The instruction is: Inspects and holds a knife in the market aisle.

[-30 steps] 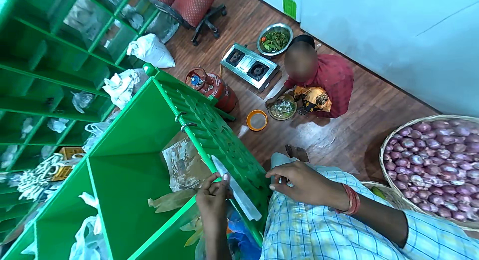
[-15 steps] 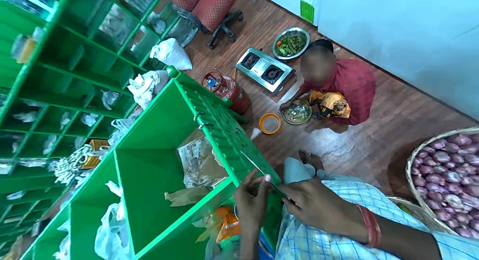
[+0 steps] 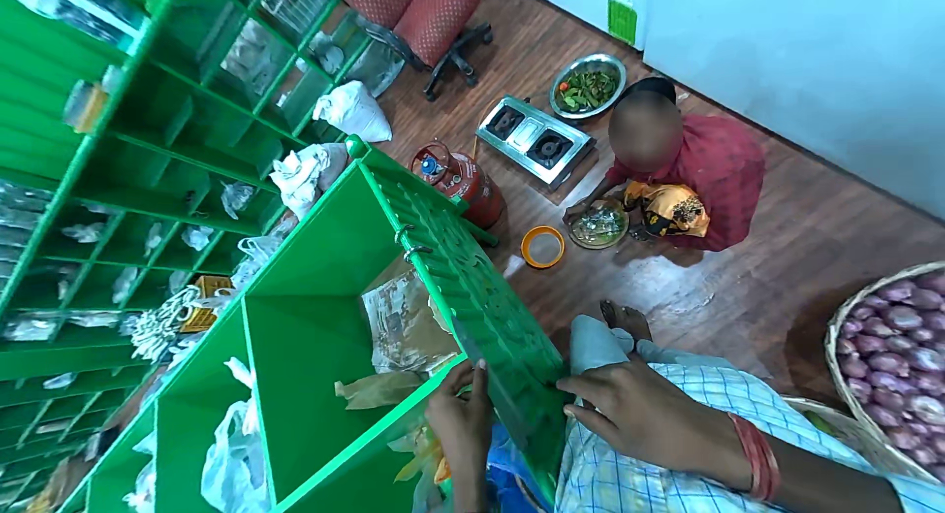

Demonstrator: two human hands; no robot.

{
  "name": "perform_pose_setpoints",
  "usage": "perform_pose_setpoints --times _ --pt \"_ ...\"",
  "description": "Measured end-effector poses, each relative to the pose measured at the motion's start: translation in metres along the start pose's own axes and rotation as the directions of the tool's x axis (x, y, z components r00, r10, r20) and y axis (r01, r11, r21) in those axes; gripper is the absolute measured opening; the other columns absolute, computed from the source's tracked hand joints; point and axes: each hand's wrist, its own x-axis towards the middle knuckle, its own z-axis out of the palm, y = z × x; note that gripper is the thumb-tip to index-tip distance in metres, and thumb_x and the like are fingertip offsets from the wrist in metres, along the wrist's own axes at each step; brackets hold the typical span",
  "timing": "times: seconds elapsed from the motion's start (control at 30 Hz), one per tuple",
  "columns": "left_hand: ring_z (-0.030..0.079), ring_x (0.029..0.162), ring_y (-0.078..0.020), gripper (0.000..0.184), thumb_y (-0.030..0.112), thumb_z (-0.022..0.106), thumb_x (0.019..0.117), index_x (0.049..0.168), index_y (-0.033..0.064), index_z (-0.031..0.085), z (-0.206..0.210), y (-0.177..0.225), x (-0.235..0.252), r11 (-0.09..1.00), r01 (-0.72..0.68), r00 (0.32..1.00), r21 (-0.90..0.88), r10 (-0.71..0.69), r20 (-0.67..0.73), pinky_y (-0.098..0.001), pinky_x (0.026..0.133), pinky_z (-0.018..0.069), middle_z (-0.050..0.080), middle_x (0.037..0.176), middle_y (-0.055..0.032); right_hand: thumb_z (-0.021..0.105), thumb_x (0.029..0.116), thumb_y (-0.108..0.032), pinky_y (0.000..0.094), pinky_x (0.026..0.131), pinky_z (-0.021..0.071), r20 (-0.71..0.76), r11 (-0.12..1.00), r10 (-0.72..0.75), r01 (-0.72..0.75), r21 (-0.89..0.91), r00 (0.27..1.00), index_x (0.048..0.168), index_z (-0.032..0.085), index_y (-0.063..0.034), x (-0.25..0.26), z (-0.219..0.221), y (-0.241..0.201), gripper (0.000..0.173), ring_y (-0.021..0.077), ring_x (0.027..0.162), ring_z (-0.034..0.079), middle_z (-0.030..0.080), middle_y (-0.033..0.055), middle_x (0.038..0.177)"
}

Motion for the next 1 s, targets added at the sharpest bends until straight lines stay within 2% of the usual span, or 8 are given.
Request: perform_pose_setpoints --times 0.07,0.17,0.5,1.0 --pt "0.067 0.054 -0.0087 0.009 0.019 0.077 0.0922 0.096 0.0111 0.079 -0.003 -0.005 0.003 0.989 -0.013 0.997 0.147 0.024 -0.073 -0.0338 0.050 0.0565 0.077 0.076 0.0035 0.048 0.1072 -0.038 0.0407 0.064 0.0581 0.005 1.000 0.001 -0.001 0.009 1.000 0.124 0.070 -0.0123 0.000 0.000 0.001 0.038 0.0220 0.072 0.069 0.070 0.0060 0.086" --pt "0.065 0.053 -0.0081 0.009 0.019 0.079 0.0903 0.095 0.0116 0.080 -0.003 -0.011 0.007 0.973 -0.021 0.993 0.231 0.048 -0.112 -0.0345 0.050 0.0543 0.076 0.074 0.0035 0.048 0.1069 -0.037 0.0411 0.065 0.0583 0.016 0.999 0.020 -0.020 0.028 1.000 0.123 0.070 -0.0129 0.000 -0.001 0.002 0.036 0.0213 0.074 0.070 0.071 0.0052 0.087" --pt "0.068 0.056 -0.0087 0.008 0.018 0.080 0.0900 0.095 0.0121 0.081 0.002 -0.011 0.012 0.966 -0.003 0.996 0.258 0.026 -0.085 -0.0358 0.053 0.0583 0.076 0.075 0.0030 0.047 0.1078 -0.038 0.0400 0.065 0.0576 0.019 0.999 0.046 -0.046 0.007 0.999 0.123 0.070 -0.0135 -0.001 -0.004 0.007 0.037 0.0203 0.074 0.069 0.070 0.0046 0.088" --pt "0.064 0.053 -0.0102 0.014 0.025 0.083 0.0872 0.094 0.0138 0.079 0.010 -0.009 0.012 0.922 -0.010 0.991 0.387 0.061 -0.119 -0.0397 0.052 0.0519 0.074 0.071 0.0050 0.046 0.1077 -0.037 0.0418 0.065 0.0567 0.031 0.997 0.069 -0.069 0.022 0.997 0.123 0.068 -0.0138 -0.002 -0.004 0.010 0.035 0.0225 0.075 0.068 0.068 0.0051 0.087"
